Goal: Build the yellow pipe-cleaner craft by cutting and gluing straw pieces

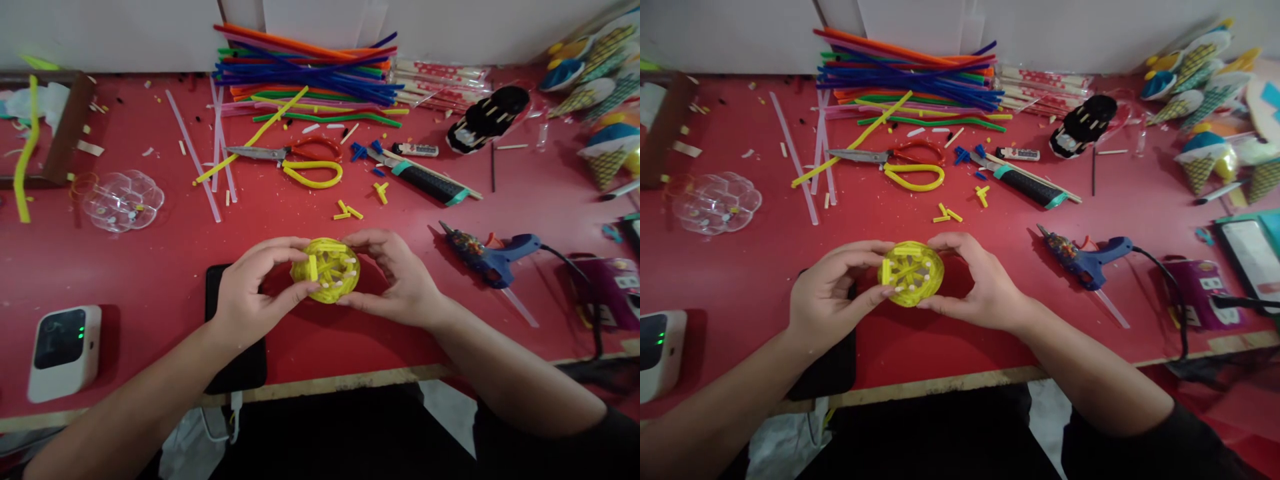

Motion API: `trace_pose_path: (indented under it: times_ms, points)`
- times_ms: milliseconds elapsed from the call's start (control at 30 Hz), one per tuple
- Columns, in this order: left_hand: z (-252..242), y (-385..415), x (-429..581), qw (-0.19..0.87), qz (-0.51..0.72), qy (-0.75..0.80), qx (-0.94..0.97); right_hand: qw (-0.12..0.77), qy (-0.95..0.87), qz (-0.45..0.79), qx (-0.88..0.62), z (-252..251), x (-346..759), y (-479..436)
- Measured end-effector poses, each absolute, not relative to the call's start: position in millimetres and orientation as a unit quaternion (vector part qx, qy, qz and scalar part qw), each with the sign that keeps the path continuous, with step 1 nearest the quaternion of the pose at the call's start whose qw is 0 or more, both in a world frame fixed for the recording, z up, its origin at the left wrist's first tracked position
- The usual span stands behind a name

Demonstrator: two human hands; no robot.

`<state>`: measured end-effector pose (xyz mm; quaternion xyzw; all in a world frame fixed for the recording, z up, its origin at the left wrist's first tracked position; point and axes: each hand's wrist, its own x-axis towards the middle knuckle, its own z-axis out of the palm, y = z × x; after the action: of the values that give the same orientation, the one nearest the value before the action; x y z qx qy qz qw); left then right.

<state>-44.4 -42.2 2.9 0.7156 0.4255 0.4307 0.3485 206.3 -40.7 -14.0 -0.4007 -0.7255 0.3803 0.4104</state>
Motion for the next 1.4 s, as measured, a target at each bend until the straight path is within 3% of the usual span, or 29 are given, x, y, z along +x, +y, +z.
trace_pose_path:
  times_ms: [733,867,1167,1267,1400]
  points:
    - [8,-40,-45,0.306,0.4,0.435,0.747,0.444,-0.701,0.431,-0.354,-7,212,-30]
    - [9,-39,-45,0.302,0.39,0.443,0.749,0.476,-0.726,0.328,-0.372,21,211,-17]
    - [2,-37,-46,0.326,0.398,0.418,0.749,0.286,-0.928,0.13,-0.199,76,191,16]
    - [0,-36,-46,0.32,0.393,0.427,0.749,0.242,-0.941,0.145,-0.188,83,188,25]
    - [5,-36,-47,0.299,0.387,0.421,0.764,0.18,-0.92,0.253,-0.239,85,190,34]
